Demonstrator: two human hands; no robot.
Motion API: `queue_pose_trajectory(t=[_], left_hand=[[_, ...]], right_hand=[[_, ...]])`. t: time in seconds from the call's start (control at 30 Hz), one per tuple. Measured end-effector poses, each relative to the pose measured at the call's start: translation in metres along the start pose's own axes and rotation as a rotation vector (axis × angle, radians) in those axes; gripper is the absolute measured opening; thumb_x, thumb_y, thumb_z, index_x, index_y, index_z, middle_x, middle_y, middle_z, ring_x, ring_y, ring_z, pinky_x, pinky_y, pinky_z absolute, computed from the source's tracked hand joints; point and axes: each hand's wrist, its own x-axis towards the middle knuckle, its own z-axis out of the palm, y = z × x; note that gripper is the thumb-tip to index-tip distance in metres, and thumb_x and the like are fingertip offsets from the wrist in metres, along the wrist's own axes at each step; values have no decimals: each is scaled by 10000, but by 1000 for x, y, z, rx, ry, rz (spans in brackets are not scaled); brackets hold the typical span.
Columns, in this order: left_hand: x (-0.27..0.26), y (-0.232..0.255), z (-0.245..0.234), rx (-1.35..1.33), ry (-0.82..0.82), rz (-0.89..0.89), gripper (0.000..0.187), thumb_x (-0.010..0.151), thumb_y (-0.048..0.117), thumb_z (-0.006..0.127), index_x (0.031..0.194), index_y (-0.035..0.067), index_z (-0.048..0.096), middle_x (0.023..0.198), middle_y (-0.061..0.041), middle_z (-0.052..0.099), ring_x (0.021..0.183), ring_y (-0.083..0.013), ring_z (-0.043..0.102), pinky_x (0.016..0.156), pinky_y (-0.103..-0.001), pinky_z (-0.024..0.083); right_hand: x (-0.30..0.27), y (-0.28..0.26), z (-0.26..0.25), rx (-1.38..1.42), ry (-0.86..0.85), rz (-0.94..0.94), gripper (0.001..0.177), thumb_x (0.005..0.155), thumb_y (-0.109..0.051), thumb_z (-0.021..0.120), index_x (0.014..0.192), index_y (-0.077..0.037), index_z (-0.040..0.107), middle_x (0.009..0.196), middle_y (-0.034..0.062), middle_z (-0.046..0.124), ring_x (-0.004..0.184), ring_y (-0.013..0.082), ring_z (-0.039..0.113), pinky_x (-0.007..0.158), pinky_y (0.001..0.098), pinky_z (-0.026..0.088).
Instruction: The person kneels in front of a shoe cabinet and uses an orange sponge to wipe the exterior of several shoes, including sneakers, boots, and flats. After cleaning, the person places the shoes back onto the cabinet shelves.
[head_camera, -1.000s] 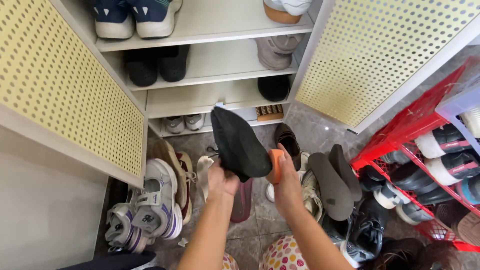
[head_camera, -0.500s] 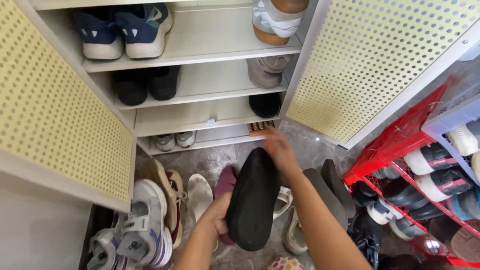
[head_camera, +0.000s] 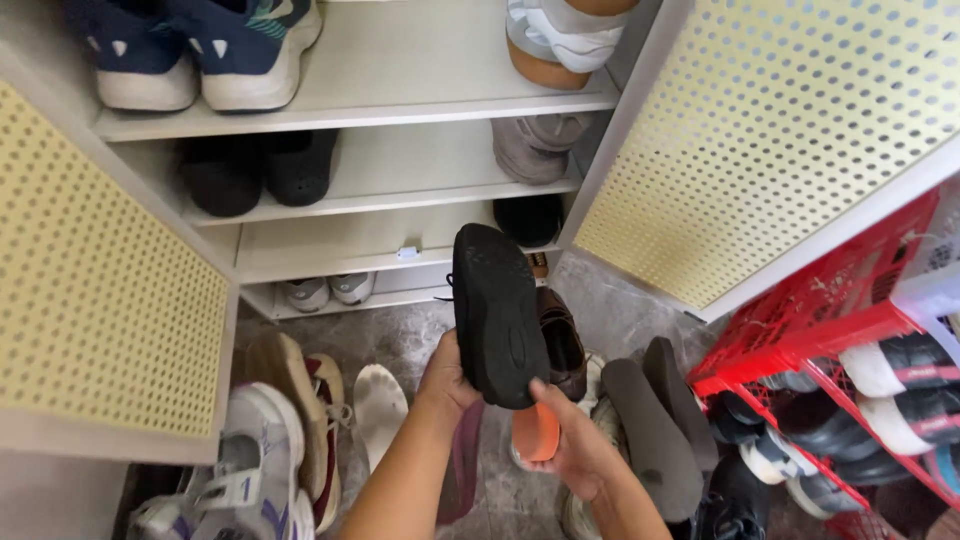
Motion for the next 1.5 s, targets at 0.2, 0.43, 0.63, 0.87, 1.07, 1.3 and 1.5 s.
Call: queue_pose_trajectory(t=[0.2,0.43,0.63,0.87,1.07,1.3,1.5], left_hand=[[66,5,-5,79,-21,-19,375,983,312,562,1170,14,693,1106,-127,741,993,-248,721,903,-399,589],[140,15,-24,296,239,56,405,981,379,582,1219,67,682,1173,-56,735,1087,-184,678,935,-319,536],[153,37,18,453,397,191,372,965,343,520,1236,114,637,1037,-2,668,944,-164,596,780,-343,469],[136,42,63,642,104,448,615,868,201,531,1463,80,433,1312,-127,611,1115,-272,652,911,-380,558],[154,43,81,1169,152,597,828,847,156,760,1547,20,339,1498,-190,501,1357,-276,533,1064,-361,488],[202,35,68,1233,95,771,831,850,166,761,1544,0,336,1568,-188,422,1314,-306,572,1029,-378,534],[239,20,57,1526,230,966,853,902,243,815,1555,-10,328,1553,-250,411,1394,-417,463,1124,-436,425]], right_hand=[[46,-26,-2,115,-84,-251,504,879,-343,692,1303,-163,487,1207,48,598,1036,257,600,818,458,510],[95,-64,5,253,-84,-375,394,859,-277,631,1228,-196,520,1155,39,638,1004,233,636,813,476,550],[151,-91,18,549,-213,-341,395,898,-308,638,1226,-117,529,1157,119,649,973,280,644,786,461,535],[195,-152,26,494,-255,-477,369,905,-302,650,1211,-119,552,1127,98,656,971,256,633,782,440,526],[202,-179,40,516,-164,-491,384,928,-336,638,1242,-133,551,1120,99,671,980,258,660,787,455,559],[185,-143,26,312,2,-503,448,927,-312,672,1335,-231,505,1142,63,613,950,236,631,727,423,539],[167,-105,15,247,52,-452,546,893,-285,669,1410,-256,498,1183,51,609,1011,227,624,761,415,561]])
